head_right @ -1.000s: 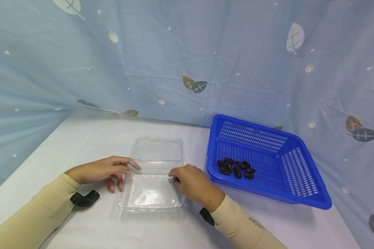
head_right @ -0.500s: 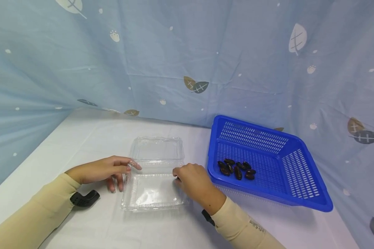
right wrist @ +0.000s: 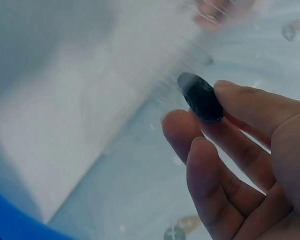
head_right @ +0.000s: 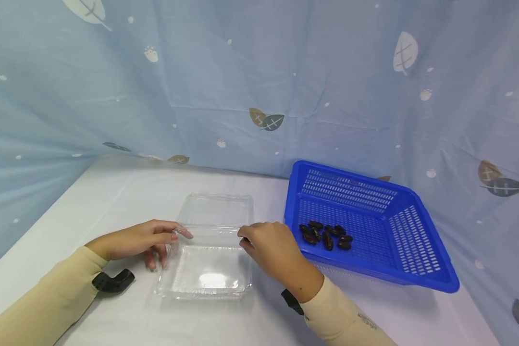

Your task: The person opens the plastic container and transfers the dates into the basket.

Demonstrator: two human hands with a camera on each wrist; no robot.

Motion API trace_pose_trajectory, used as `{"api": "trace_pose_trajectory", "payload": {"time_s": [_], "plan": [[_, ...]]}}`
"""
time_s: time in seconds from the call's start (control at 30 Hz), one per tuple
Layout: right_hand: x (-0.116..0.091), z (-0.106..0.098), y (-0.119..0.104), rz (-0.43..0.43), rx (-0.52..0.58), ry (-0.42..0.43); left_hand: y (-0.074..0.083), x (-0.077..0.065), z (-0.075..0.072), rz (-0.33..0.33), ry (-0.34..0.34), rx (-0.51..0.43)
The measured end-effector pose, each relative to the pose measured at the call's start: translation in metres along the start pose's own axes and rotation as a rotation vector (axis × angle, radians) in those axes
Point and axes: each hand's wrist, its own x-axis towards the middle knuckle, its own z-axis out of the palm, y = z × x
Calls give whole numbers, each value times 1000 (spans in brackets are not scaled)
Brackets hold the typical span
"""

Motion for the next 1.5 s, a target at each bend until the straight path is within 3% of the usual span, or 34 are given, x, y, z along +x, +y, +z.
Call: {"api": "trace_pose_trajectory", "payload": {"time_s": [0.33,0.53,0.77,1.07,1.5], "plan": [[-15,-33,34,118,215,192,-4,-4,-7,8,22,5],[-31,-42,69,215,217,246,-6,-6,-13,1,49,9],[-50,-42,106,369,237,68,-10,-9,-13,-19,73,4],[-61,-31,130,495,263,-161,-5,-10,-16,-36,113,31],[-40,-10,149,499,191,-249,-1,-1,-29,-43,153,60]]}}
